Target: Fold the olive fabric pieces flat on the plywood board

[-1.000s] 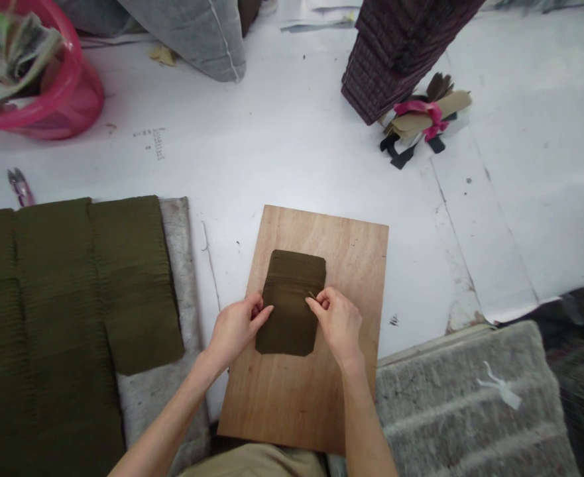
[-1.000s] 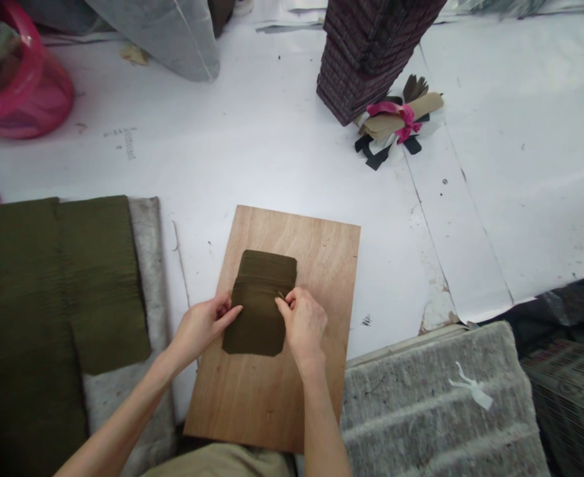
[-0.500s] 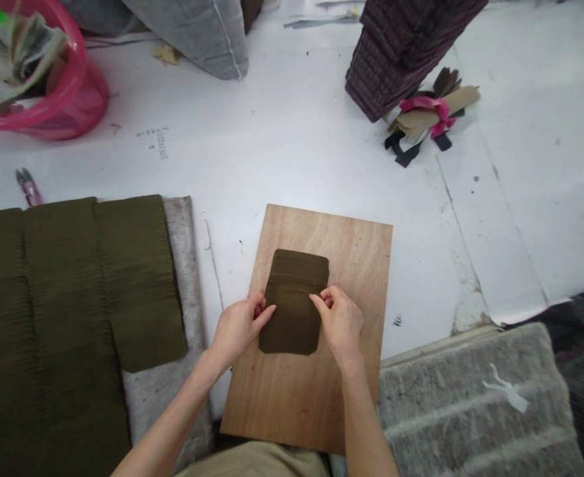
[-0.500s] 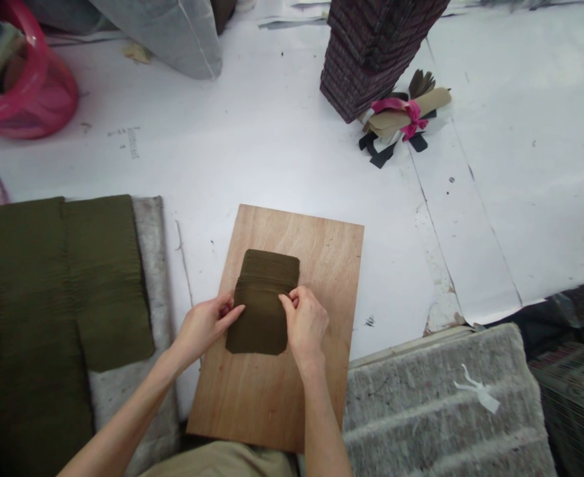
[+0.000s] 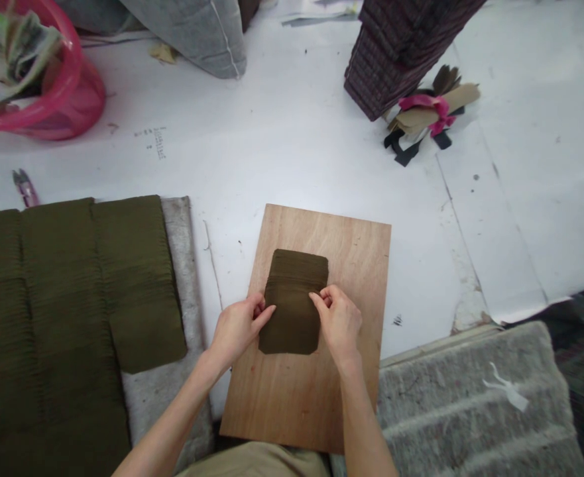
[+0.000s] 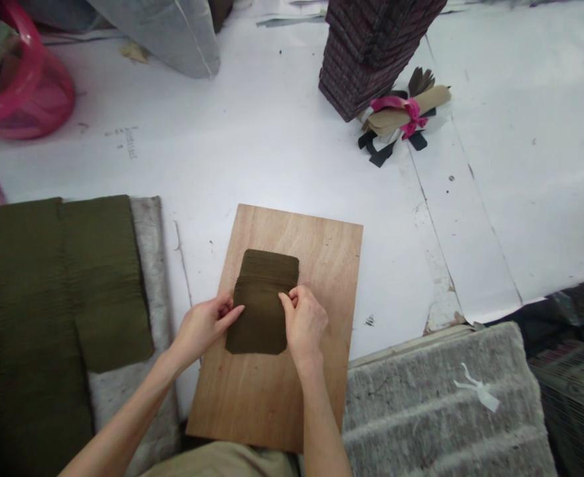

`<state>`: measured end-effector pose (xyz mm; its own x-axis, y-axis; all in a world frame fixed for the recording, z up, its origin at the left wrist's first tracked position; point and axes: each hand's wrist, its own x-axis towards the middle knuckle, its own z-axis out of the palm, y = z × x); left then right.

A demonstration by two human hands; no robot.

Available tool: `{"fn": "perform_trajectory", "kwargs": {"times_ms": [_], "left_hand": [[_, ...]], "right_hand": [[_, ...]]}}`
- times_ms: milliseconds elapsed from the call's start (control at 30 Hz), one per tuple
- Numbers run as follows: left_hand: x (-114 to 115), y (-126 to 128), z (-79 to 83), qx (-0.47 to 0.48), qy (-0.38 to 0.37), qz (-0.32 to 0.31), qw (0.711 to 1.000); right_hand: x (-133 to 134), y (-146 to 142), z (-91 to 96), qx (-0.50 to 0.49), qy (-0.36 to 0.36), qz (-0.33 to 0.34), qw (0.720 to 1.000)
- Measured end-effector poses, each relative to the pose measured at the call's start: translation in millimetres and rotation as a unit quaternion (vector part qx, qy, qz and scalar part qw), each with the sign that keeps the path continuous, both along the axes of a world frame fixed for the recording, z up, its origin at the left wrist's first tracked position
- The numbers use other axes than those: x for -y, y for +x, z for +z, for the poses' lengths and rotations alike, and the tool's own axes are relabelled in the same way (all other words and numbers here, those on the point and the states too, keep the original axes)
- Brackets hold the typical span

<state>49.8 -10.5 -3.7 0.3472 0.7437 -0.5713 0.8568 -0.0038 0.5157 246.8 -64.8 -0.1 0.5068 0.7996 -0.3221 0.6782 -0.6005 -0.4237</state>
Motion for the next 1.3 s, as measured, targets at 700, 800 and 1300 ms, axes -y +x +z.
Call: {"fn": "perform_trajectory", "kwargs": {"times_ms": [700, 800, 1300], "left_hand": [[-16.3, 7.5, 4.1, 0.100, 0.122, 0.009, 0.987], [-19.6, 7.6, 1.7, 0.100, 0.124, 0.006, 0.987], [-34.6, 13.2, 8.3, 0.080, 0.132, -0.103, 0.983]], "right_hand": [[-2.8, -0.5, -0.7, -0.040, 0.069, 0.021, 0.997], [-2.3, -0.8, -1.6, -0.046, 0.077, 0.019, 0.996], [-2.0, -1.2, 0.6, -0.018, 0.086, 0.046, 0.995]]}}
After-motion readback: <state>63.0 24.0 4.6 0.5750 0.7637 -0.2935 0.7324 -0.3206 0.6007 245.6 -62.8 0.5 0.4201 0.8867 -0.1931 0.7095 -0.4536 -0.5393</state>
